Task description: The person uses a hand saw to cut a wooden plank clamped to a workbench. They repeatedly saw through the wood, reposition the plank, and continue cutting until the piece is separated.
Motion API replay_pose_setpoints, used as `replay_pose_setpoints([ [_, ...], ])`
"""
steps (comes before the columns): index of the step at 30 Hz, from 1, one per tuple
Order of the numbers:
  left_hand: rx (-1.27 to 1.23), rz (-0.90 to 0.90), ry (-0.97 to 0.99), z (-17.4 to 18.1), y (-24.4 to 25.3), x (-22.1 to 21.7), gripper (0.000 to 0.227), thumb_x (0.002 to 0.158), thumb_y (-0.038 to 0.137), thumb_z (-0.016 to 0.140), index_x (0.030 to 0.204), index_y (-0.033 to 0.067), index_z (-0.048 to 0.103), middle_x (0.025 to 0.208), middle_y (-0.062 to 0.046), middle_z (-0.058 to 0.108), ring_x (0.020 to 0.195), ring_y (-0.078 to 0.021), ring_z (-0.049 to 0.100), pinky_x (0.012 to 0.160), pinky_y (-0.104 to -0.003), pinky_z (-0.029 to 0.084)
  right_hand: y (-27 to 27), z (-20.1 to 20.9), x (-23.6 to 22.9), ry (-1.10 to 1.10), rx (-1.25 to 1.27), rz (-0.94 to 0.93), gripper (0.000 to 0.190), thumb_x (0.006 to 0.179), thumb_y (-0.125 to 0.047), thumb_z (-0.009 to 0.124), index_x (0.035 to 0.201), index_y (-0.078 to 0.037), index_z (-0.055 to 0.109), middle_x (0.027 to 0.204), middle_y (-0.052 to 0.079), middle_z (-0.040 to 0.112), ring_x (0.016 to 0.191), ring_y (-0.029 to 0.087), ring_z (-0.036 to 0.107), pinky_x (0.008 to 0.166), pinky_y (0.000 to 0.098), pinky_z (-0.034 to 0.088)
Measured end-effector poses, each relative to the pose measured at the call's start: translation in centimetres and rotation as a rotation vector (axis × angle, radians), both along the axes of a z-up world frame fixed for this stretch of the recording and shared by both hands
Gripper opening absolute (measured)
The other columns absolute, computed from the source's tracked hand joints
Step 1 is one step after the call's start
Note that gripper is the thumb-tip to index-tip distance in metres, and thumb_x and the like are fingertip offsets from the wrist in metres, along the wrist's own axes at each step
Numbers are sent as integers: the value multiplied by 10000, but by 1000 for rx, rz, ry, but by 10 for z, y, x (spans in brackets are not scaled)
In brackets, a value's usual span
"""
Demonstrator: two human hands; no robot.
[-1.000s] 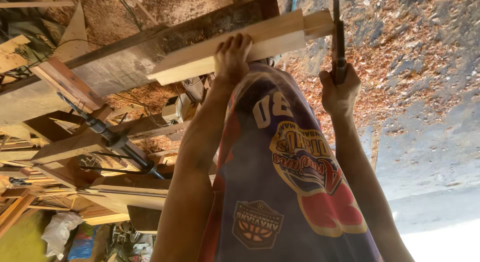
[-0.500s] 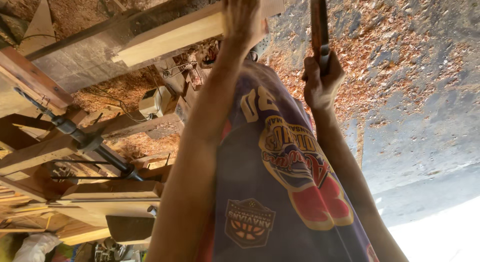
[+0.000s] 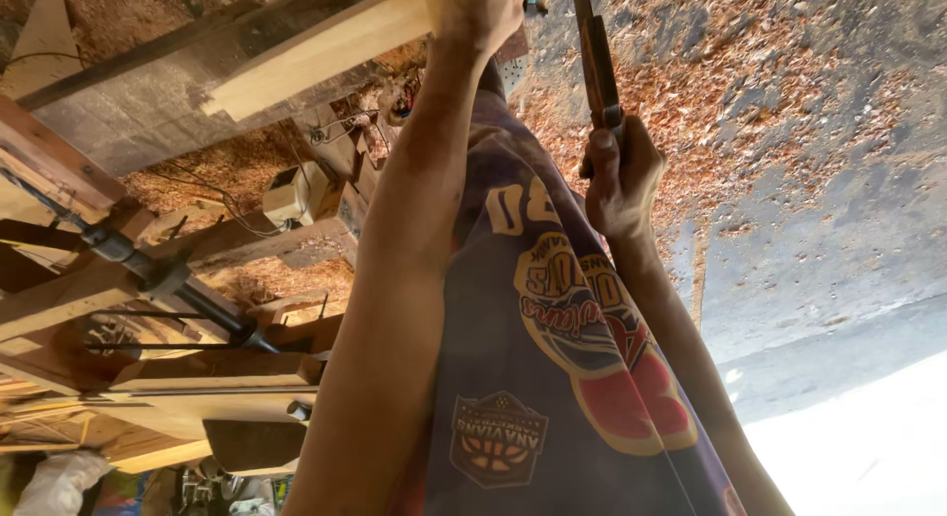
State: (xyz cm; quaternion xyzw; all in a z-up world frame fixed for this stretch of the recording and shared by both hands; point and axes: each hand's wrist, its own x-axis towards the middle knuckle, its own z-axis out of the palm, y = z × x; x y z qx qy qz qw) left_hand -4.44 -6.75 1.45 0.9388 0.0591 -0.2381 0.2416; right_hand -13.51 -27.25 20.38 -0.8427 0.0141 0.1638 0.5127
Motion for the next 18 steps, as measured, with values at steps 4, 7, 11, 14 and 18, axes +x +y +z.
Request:
replay_pose_setpoints([
  [4,127,28,-332,16,-2,17,725,502,290,841,1180,76,698,848,-99,753,731,-257,728,711,-480,619,20,11,23,-1,-18,-20,478,1144,-432,418,812,-102,512,542,20,454,378,71,394,375,290,331],
  [7,110,46,-393,12,-6,3,762,505,291,873,1206,70,675,926,-109,756,819,-265,740,788,-488,611,32,32,22,142,-105,-43,424,1157,-394,452,895,-68,523,587,11,519,454,71,490,383,295,379],
  [11,-42,39,-364,-12,-12,5,565,731,245,870,1216,70,638,1084,-115,763,972,-250,753,920,-431,598,47,50,26,154,-192,-60,403,1128,-336,457,850,-52,523,548,30,468,399,112,380,408,331,328],
  [14,4,53,-413,-18,-22,-1,551,677,140,798,1210,64,679,1037,-104,777,899,-228,759,842,-402,612,52,69,32,233,-217,-63,377,1143,-301,499,885,-26,521,614,46,530,489,132,478,449,334,383],
  [18,2,129,-478,-29,-21,8,226,875,112,785,1076,136,682,1059,-76,776,960,-192,765,828,-422,609,59,68,53,164,-210,6,357,1127,-277,463,891,-26,556,590,38,557,451,113,519,417,304,407],
])
